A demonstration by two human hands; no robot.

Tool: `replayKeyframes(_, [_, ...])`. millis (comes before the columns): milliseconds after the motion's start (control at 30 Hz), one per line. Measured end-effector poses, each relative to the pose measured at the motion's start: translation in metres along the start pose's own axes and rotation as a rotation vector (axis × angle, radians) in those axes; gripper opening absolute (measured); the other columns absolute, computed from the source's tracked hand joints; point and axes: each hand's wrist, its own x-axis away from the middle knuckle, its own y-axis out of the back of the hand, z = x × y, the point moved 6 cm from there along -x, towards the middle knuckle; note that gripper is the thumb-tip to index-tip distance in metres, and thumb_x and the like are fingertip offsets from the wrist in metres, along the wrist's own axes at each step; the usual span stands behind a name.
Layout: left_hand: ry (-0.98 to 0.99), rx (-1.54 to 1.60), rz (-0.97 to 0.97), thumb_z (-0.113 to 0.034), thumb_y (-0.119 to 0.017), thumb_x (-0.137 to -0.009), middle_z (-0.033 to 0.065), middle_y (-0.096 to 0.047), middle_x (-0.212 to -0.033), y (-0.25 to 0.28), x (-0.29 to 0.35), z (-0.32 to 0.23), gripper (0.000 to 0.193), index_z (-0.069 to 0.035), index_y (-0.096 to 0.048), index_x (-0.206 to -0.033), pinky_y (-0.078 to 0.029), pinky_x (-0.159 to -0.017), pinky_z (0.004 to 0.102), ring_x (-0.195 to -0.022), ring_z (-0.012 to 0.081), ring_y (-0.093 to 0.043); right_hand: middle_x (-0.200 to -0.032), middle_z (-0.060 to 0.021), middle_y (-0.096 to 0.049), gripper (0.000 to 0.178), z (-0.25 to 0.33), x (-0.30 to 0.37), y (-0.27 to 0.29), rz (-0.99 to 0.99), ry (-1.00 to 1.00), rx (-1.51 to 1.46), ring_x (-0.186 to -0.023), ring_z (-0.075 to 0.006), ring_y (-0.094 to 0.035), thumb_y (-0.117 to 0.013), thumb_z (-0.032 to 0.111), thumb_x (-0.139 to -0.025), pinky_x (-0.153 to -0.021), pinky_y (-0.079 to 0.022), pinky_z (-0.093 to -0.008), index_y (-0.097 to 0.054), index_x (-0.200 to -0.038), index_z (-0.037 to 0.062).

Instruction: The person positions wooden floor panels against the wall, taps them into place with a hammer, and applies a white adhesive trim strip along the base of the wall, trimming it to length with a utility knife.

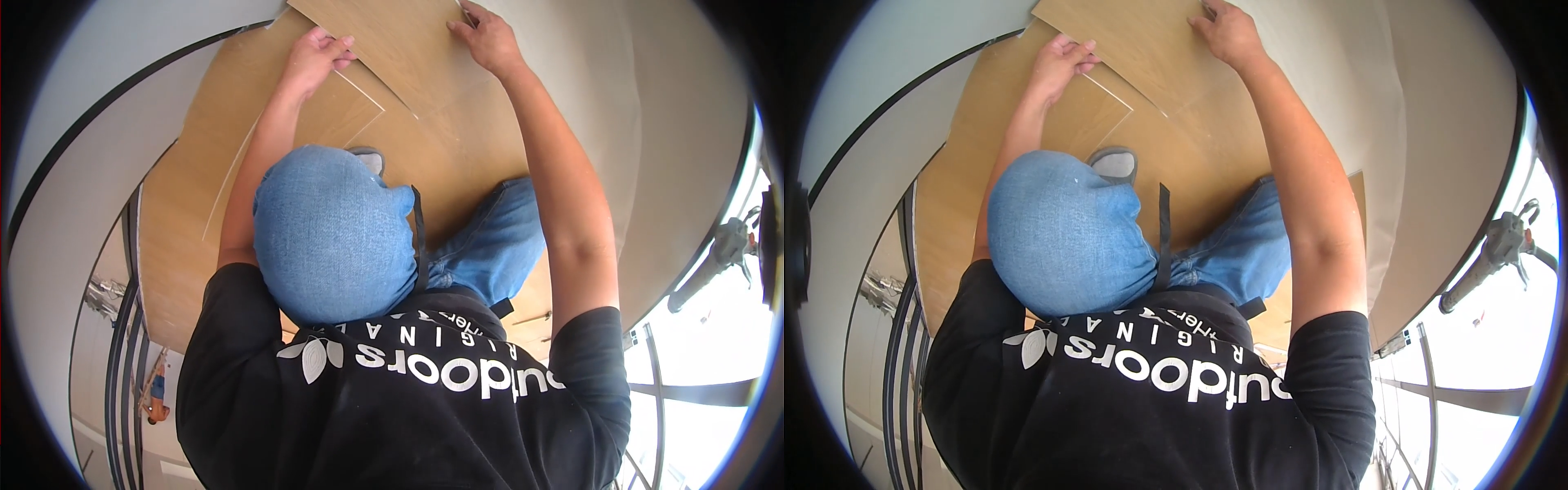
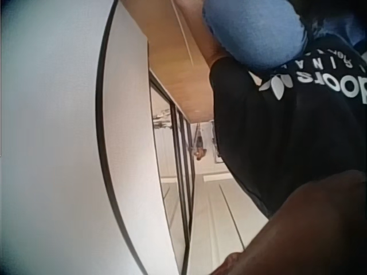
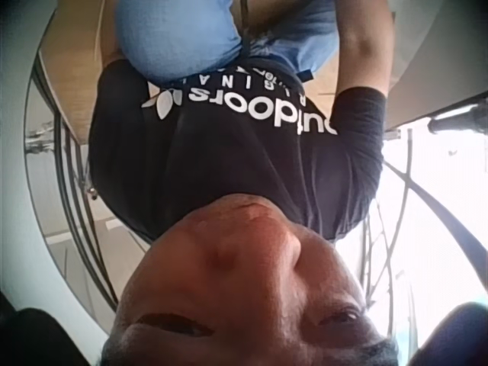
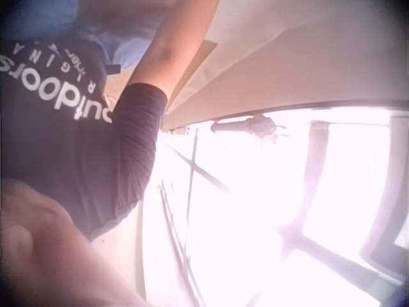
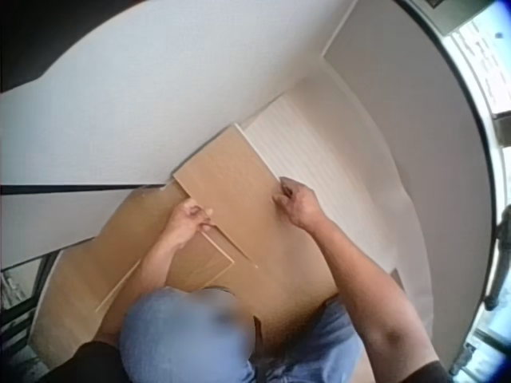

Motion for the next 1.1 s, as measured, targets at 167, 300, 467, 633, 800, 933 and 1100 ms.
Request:
replayKeyframes(167, [-0.033, -0.002, -0.022, -0.019, -0.073, -0.098, 0.0118, -0.073, -0.1, 0.001, 0.001, -0.002, 0.027, 0.003, -0.063, -0.11, -0.057, -0.072, 0.026, -0.087, 0.0156, -0.073, -0.083, -0.0224, -0.06, 0.027, 0.0, 0.0, -0.001, -0.021, 0.019, 0.032, -0.077, -0.0383, -0.058, -0.07, 0.024, -0.09, -0.072, -0.048, -0.0473, -0.056, -0.096, 0.0013])
replayKeyframes(300, [-0.028, -0.1, -0.017, -0.022, -0.073, -0.098, 0.0113, -0.073, -0.102, -0.004, 0.008, -0.012, 0.028, 0.002, -0.064, -0.11, -0.057, -0.076, 0.0269, -0.089, 0.0155, -0.072, -0.091, -0.0229, -0.065, 0.027, -0.003, 0.008, 0.002, -0.029, -0.007, 0.035, -0.085, -0.0401, -0.063, -0.069, 0.025, -0.092, -0.078, -0.05, -0.0475, -0.061, -0.105, 0.0032])
replayKeyframes(467, [-0.009, -0.244, -0.013, -0.027, -0.073, -0.098, 0.0103, -0.074, -0.101, 0.005, 0.0, -0.008, 0.032, 0.002, -0.065, -0.11, -0.058, -0.075, 0.0281, -0.087, 0.0157, -0.072, -0.117, -0.0209, -0.07, 0.05, -0.013, 0.006, -0.012, -0.004, -0.107, 0.024, -0.108, -0.0386, -0.065, -0.066, 0.037, -0.098, -0.095, -0.052, -0.0436, -0.06, -0.139, 0.01])
replayKeyframes(633, [-0.002, -0.428, -0.048, -0.033, -0.073, -0.097, 0.0083, -0.076, -0.085, 0.004, -0.005, -0.015, 0.036, 0.002, -0.067, -0.101, -0.056, -0.064, 0.0314, -0.079, 0.0152, -0.073, -0.114, -0.0191, -0.064, 0.051, 0.011, 0.021, -0.007, -0.319, 0.062, 0.408, -0.107, -0.0388, -0.06, -0.071, 0.027, -0.094, -0.094, -0.052, -0.0459, -0.06, -0.139, 0.0071])
replayKeyframes(800, [-0.035, -1.095, 0.033, -0.039, -0.07, -0.096, 0.0138, -0.075, -0.085, -0.009, 0.003, -0.027, 0.036, -0.004, -0.071, -0.093, -0.056, -0.072, 0.0426, -0.078, 0.0268, -0.072, -0.123, -0.0177, -0.06, 0.052, 0.009, 0.029, -0.02, -0.284, 0.104, 0.27, -0.109, -0.0373, -0.057, -0.074, 0.014, -0.09, -0.095, -0.051, -0.046, -0.06, -0.139, 0.0037])
replayKeyframes(933, [-0.113, -1.035, 0.087, -0.038, -0.07, -0.095, 0.0164, -0.073, -0.086, -0.015, 0.008, -0.034, 0.033, -0.005, -0.072, -0.091, -0.055, -0.073, 0.0444, -0.08, 0.029, -0.071, -0.127, -0.0165, -0.058, 0.048, 0.018, 0.043, -0.027, -0.426, 0.154, 0.306, -0.114, -0.035, -0.056, -0.068, 0.011, -0.093, -0.101, -0.049, -0.0464, -0.057, -0.139, 0.0021])
replayKeyframes(1100, [-0.208, -0.917, 0.123, -0.038, -0.069, -0.097, 0.015, -0.072, -0.079, -0.016, 0.002, -0.035, 0.035, -0.004, -0.069, -0.088, -0.054, -0.066, 0.0407, -0.07, 0.0265, -0.069, -0.142, -0.0122, -0.054, 0.048, 0.003, 0.058, -0.04, -0.549, 0.151, 0.407, -0.126, -0.0345, -0.053, -0.064, 0.014, -0.094, -0.107, -0.047, -0.0454, -0.057, -0.141, 0.0052])
